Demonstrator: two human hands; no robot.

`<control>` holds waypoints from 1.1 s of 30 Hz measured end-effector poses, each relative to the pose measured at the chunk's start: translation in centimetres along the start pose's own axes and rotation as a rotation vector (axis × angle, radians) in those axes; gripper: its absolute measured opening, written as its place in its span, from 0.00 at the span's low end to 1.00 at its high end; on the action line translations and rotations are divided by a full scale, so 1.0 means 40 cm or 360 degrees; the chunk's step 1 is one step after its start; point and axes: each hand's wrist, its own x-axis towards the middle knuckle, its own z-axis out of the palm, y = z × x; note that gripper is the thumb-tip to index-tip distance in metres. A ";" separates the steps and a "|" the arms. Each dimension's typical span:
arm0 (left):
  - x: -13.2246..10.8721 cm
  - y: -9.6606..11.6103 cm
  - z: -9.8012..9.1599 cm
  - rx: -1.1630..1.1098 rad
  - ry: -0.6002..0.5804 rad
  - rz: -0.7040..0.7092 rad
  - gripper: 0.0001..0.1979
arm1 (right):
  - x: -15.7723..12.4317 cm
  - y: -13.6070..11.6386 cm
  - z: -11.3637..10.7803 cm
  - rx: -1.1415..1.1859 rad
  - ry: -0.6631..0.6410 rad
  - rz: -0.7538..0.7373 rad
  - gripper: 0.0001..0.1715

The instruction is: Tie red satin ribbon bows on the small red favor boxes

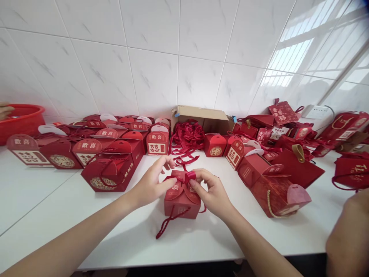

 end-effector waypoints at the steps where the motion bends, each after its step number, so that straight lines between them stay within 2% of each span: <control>1: -0.003 -0.018 0.000 -0.0030 0.0003 -0.0139 0.10 | -0.001 0.001 -0.001 0.0030 -0.0039 0.0021 0.08; 3: -0.009 -0.051 0.007 -0.0135 -0.0044 -0.0413 0.16 | 0.000 0.001 -0.002 0.0129 -0.0145 0.0096 0.08; 5: -0.013 -0.071 0.018 -0.0342 -0.0194 -0.0616 0.21 | 0.002 -0.003 0.002 0.0235 -0.0227 0.0148 0.08; 7: -0.016 -0.078 0.023 -0.0569 -0.0350 -0.0724 0.23 | 0.006 -0.007 0.011 0.0285 -0.0232 0.0179 0.07; 9: -0.019 -0.077 0.016 -0.0690 -0.0367 -0.0756 0.22 | 0.010 -0.010 0.025 0.0235 -0.0146 0.0208 0.06; 12: -0.019 -0.056 -0.013 -0.0707 -0.0229 -0.0711 0.20 | 0.017 -0.012 0.046 0.0061 0.0039 0.0248 0.05; 14: -0.013 -0.025 -0.036 -0.0706 -0.0210 -0.0619 0.20 | 0.021 -0.015 0.056 -0.0111 0.0113 0.0229 0.05; 19: 0.024 0.096 -0.057 -0.0417 -0.0235 -0.0344 0.18 | 0.017 -0.027 0.063 -0.0513 0.0054 -0.0102 0.10; 22: 0.054 0.140 -0.044 -0.0323 -0.0202 -0.0233 0.17 | 0.010 -0.028 0.058 -0.0569 0.0027 -0.0185 0.06; 23: 0.063 0.143 -0.038 -0.0356 -0.0203 -0.0188 0.15 | 0.008 -0.026 0.056 -0.0537 0.0030 -0.0180 0.07; 25: 0.075 0.132 -0.028 -0.0442 -0.0145 -0.0096 0.15 | 0.007 -0.019 0.053 -0.0397 0.0070 -0.0119 0.15; 28: 0.073 0.090 -0.020 -0.0388 0.0005 -0.0006 0.19 | 0.005 -0.006 0.049 -0.0113 0.0088 0.0109 0.20; 30: 0.059 0.060 -0.018 -0.0219 -0.0067 -0.0007 0.17 | 0.003 0.001 0.048 0.0043 0.0058 0.0285 0.21; 33: 0.029 0.026 -0.012 -0.0098 -0.0183 -0.0144 0.12 | 0.003 0.005 0.049 0.0194 0.0062 0.0431 0.20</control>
